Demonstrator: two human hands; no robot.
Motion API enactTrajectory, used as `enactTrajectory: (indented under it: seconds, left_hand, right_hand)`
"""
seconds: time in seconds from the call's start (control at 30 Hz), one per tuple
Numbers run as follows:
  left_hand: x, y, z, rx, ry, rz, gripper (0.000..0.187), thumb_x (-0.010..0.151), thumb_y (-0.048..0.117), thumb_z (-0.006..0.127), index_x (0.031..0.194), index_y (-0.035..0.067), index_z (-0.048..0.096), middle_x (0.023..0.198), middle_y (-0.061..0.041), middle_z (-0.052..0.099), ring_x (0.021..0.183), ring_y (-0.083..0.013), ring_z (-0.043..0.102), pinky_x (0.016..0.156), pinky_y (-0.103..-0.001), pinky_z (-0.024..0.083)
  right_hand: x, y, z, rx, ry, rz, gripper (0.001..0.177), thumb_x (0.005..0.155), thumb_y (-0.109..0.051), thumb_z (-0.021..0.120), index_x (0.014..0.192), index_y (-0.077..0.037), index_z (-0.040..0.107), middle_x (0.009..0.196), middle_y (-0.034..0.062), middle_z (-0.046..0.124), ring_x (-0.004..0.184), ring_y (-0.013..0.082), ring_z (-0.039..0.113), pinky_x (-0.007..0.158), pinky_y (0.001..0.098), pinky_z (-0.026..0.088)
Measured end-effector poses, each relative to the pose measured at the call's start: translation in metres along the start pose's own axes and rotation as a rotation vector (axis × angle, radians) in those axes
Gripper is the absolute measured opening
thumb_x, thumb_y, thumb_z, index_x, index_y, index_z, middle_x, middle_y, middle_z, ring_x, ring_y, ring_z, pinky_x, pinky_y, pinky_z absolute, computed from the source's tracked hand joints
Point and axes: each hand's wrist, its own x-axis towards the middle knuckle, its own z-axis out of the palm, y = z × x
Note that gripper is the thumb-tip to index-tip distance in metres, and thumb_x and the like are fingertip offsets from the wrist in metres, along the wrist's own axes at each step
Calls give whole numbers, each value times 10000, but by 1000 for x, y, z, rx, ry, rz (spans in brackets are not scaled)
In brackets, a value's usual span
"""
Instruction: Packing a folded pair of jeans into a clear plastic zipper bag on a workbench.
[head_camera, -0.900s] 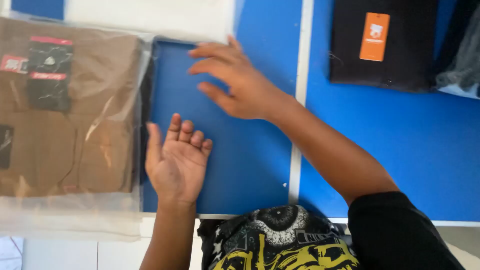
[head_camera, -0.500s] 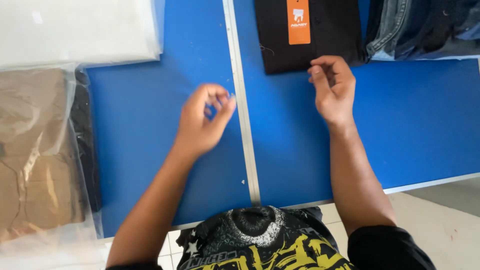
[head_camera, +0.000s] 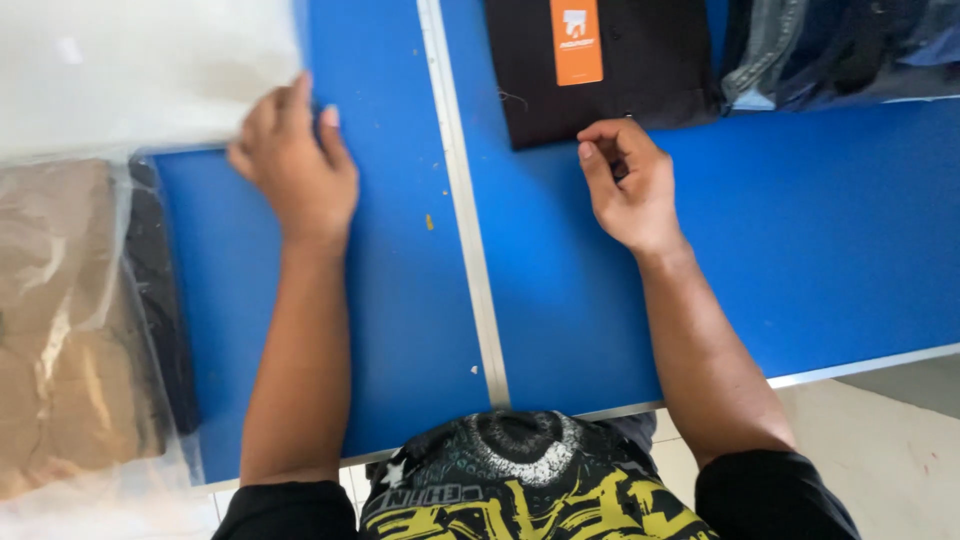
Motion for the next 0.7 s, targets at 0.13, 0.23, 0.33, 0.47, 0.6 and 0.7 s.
enactTrajectory:
  seconds: [0.13,0.23,0.33,0.47,0.6,0.7]
  left_hand:
    - [0,30,-17,-95,47,56,296,988,44,730,1270,68,645,983,-36,685,1001,-247,615,936,-421,337]
    - [2,27,-20,-179,39,-6,308,952,31,722,1236,90,618,1126,-75,640,961,-232,605,942,-409,375]
    - [5,10,-17,-211,150,-74,326,991,108,701,1266,115,528,1171,-50,612,1002,-222,617,917,-430,349]
    - [3,-3,-11,-557,249,-229,265,1021,-50,551,1214,87,432,957,-39,511,723,-128,463,687,-308,462]
    - [0,-3,-6,-613,293,-263,256,1017,-42,476,1237,62,394,969,-91,504,794,-184,533,747,-354,511]
    - [1,-4,-8,-591,277,-273,300,980,-82,515,1225,60,417,978,-83,517,772,-167,534,713,-346,505]
  right_hand:
    - [-3,-16,11,-65,-25,-55,87,1009,65,657,1096,62,654,913,123,664,775,175,586,714,288,497]
    - [-7,-37,25,-88,-52,-66,99,988,81,656,1088,77,662,922,144,682,757,187,600,713,295,513]
    - [-5,-61,48,-127,-264,-135,109,958,30,690,1066,34,675,976,158,684,842,249,669,774,341,547]
    - [13,-82,93,-155,-505,-263,233,949,-56,691,1178,-18,668,1130,141,720,1050,290,691,986,430,515]
    - [48,-84,142,113,-446,-121,351,1004,-53,637,1347,-33,570,1226,130,686,973,188,672,714,265,557]
    - [74,-72,181,105,-254,-201,411,1023,-90,681,1394,-7,526,1123,123,653,813,156,634,715,268,597]
